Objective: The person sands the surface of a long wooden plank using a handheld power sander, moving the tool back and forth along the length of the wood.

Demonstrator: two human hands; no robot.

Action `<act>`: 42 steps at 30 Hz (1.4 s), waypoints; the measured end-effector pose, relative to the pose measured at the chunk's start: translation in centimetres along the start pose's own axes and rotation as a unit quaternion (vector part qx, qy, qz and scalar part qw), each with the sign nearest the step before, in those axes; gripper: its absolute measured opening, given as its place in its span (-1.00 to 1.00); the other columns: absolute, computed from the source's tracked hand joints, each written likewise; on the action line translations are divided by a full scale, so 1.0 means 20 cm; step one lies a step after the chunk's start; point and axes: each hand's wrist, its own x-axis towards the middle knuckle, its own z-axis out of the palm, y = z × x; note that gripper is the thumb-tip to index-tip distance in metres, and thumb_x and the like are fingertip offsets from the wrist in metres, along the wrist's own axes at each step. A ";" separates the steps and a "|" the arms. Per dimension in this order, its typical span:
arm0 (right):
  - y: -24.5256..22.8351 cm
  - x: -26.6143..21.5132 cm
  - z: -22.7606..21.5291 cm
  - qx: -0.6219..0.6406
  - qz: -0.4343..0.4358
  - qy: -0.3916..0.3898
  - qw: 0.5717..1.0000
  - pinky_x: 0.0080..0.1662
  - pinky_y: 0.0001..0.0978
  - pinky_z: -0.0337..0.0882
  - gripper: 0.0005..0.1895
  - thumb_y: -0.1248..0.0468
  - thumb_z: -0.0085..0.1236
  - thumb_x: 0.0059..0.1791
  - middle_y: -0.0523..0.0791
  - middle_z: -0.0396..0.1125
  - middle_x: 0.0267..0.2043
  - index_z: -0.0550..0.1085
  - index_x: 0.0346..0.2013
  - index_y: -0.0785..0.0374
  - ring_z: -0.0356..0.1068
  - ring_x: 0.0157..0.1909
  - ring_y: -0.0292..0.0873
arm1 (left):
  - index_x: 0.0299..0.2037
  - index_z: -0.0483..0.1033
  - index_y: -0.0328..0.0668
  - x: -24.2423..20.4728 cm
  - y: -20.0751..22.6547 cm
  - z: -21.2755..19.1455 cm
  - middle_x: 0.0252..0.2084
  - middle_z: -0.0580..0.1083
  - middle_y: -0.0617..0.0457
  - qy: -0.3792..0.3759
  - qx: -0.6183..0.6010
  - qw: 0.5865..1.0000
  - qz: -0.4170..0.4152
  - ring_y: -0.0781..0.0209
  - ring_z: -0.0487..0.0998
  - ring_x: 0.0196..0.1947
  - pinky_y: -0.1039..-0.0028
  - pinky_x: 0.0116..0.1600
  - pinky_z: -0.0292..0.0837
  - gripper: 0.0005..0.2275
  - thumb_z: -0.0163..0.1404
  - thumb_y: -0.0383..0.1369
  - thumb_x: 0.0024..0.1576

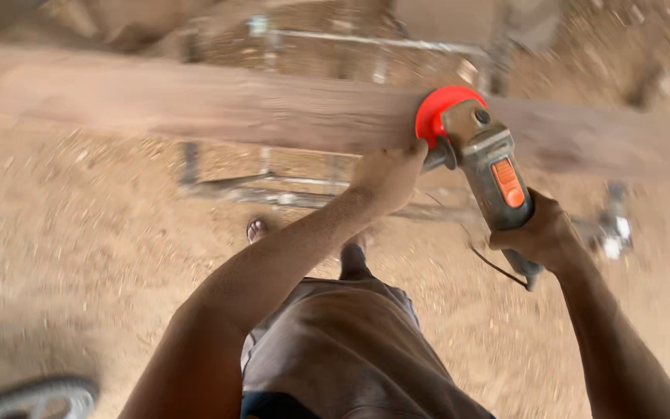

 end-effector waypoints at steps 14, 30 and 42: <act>-1.77 0.32 0.95 -0.159 -0.149 -0.073 0.973 -0.05 -0.20 0.47 -0.31 0.22 0.47 -0.47 0.06 0.52 -0.22 0.54 -0.08 0.33 0.52 -0.18 -0.02 | 0.12 0.32 -0.29 -0.82 -1.46 -0.98 -0.32 0.57 -0.20 -0.042 -0.017 0.972 -0.229 -0.07 0.69 -0.40 0.17 -0.43 0.64 -0.76 -0.12 -0.48 0.25; -3.04 0.44 1.67 -0.201 -0.304 -0.158 0.918 -0.13 -0.24 0.47 -0.33 0.22 0.49 -0.50 0.03 0.51 -0.23 0.54 -0.13 0.30 0.51 -0.23 -0.07 | 0.06 0.42 -0.17 -1.49 -2.37 -1.57 -0.31 0.53 -0.37 0.153 0.070 0.924 -0.344 -0.19 0.62 -0.40 0.09 -0.32 0.57 -0.67 -0.03 -0.47 0.06; -3.62 0.41 2.16 -0.147 -0.312 -0.225 0.911 -0.15 -0.24 0.51 -0.30 0.28 0.47 -0.52 0.00 0.52 -0.19 0.51 -0.10 0.26 0.52 -0.20 -0.08 | 0.07 0.41 -0.28 -1.85 -2.89 -1.89 -0.32 0.53 -0.26 0.141 0.054 0.915 -0.374 -0.11 0.63 -0.43 0.17 -0.41 0.57 -0.71 -0.06 -0.47 0.13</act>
